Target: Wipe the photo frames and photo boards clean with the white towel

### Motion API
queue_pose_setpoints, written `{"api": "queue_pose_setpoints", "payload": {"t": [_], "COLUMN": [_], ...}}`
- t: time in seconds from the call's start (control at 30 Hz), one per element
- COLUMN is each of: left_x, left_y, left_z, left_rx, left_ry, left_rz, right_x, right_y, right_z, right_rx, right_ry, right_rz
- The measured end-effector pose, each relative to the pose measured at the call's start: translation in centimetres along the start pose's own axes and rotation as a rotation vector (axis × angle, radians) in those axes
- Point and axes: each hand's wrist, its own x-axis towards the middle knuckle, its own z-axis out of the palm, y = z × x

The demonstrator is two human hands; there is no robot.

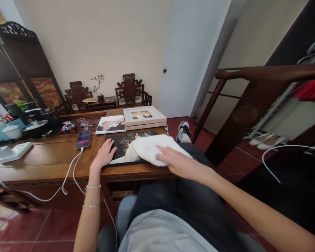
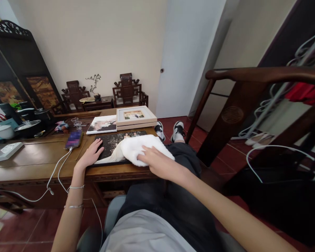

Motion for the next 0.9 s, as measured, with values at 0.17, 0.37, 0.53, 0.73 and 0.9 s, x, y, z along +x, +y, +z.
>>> {"api": "queue_pose_setpoints", "payload": {"t": [0.17, 0.37, 0.53, 0.73, 0.9], "left_x": [0.2, 0.6, 0.7, 0.8, 0.5], "left_y": [-0.4, -0.9, -1.0, -1.2, -1.0], "left_z": [0.0, 0.4, 1.0, 1.1, 0.6], "left_rx": [-0.017, -0.029, -0.022, -0.025, -0.019], "left_ry": [0.01, 0.045, 0.06, 0.054, 0.014], "left_rz": [0.003, -0.004, -0.013, 0.003, -0.01], "right_x": [7.9, 10.0, 3.0, -0.1, 7.2], "right_y": [3.7, 4.1, -1.1, -4.3, -2.6], "right_z": [-0.5, -0.3, 0.6, -0.2, -0.9], "right_rx": [-0.108, -0.153, -0.089, -0.003, -0.053], "right_ry": [0.024, 0.023, 0.023, -0.047, -0.064], "right_rz": [0.059, 0.138, 0.02, -0.099, -0.018]}}
